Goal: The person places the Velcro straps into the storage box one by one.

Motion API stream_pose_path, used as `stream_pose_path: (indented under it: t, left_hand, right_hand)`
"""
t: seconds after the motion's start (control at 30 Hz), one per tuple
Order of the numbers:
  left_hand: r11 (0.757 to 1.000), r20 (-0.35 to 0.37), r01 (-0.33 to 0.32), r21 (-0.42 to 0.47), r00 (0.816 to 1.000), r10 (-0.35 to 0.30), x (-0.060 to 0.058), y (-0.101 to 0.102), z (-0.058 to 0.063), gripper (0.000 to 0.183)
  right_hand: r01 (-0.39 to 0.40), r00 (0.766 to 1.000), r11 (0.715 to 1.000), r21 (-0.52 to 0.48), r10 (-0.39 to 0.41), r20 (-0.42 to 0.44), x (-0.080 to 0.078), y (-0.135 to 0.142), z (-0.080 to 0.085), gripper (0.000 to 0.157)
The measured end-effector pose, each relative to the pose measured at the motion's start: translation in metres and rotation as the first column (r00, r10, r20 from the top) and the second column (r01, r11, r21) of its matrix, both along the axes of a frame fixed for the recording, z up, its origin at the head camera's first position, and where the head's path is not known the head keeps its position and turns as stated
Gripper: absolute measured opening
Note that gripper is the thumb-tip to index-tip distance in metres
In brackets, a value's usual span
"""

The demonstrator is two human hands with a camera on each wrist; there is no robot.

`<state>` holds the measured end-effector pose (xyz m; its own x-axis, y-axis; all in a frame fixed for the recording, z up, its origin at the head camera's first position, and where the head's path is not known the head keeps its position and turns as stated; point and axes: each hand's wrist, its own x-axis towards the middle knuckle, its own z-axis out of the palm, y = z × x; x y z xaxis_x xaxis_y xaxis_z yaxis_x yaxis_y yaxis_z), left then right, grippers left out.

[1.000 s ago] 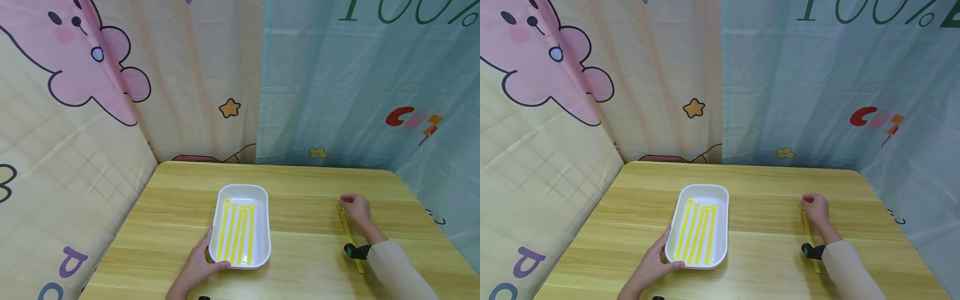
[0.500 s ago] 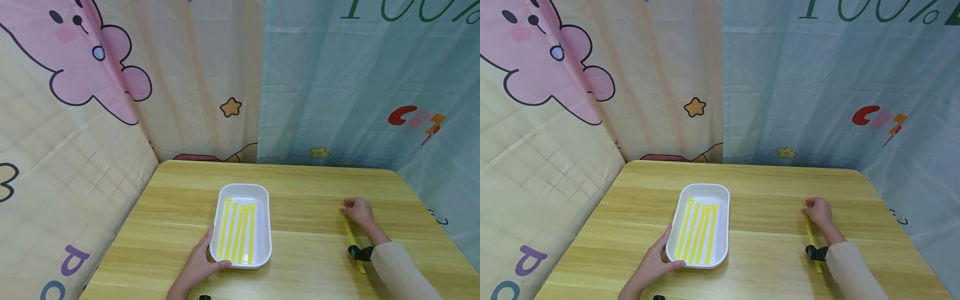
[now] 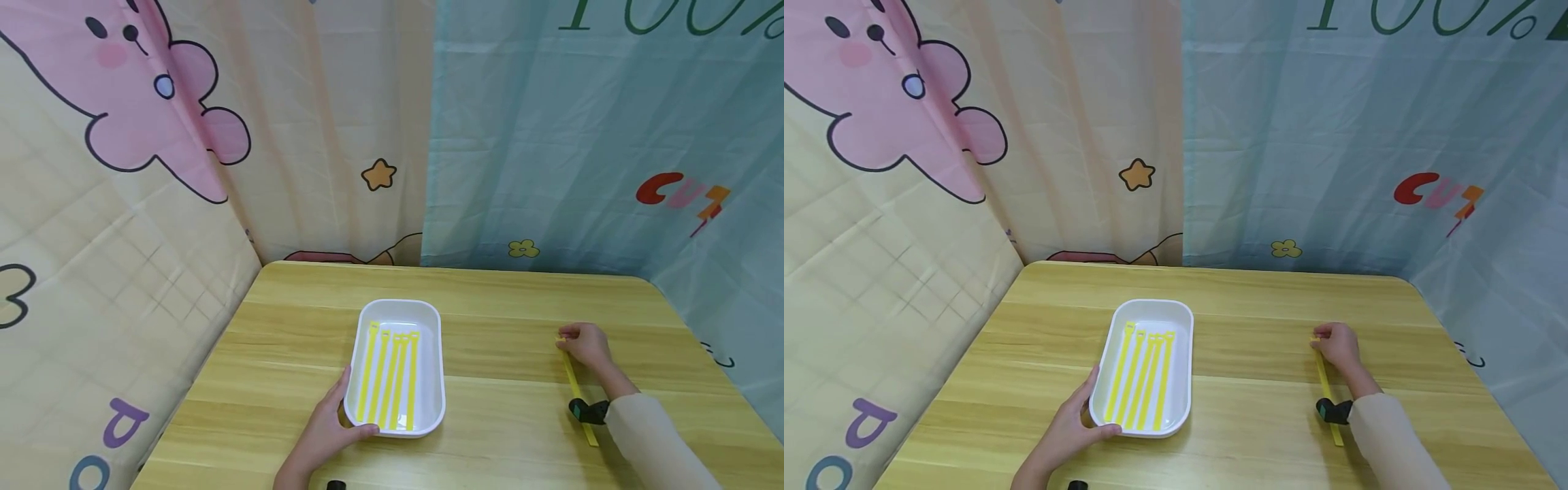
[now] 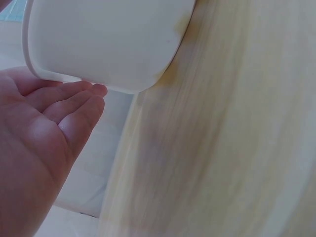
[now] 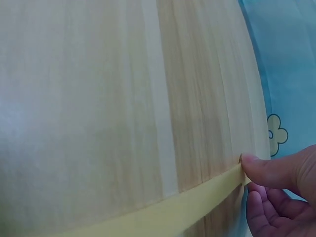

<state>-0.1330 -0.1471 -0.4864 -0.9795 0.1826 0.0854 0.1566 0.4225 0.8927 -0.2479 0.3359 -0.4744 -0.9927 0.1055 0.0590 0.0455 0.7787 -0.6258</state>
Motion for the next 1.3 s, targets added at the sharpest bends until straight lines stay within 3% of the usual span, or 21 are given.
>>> stream_pose_path:
  t: [0.47,0.8,1.0,1.3]
  left_hand:
    - [1.0,0.001,0.0,-0.001,1.0,0.0,0.0,0.0,0.001,0.115]
    - [1.0,0.001,-0.004,-0.009,1.0,0.004,0.001,0.0,0.0,0.113]
    - [1.0,0.005,-0.003,0.007,1.0,0.003,0.002,0.001,0.0,0.113]
    - [1.0,-0.003,-0.004,-0.006,1.0,0.004,0.002,0.001,0.0,0.113]
  right_hand:
    - [-0.036,0.997,0.999,-0.019,0.038,0.071,-0.002,0.005,0.003,0.02]
    - [-0.008,0.998,1.0,0.013,0.007,0.057,-0.002,0.011,0.002,0.019]
    - [-0.037,0.999,0.999,-0.013,0.038,0.023,0.002,0.013,0.008,0.019]
    - [-0.008,0.998,0.998,-0.068,0.012,0.061,0.007,0.014,0.016,0.027]
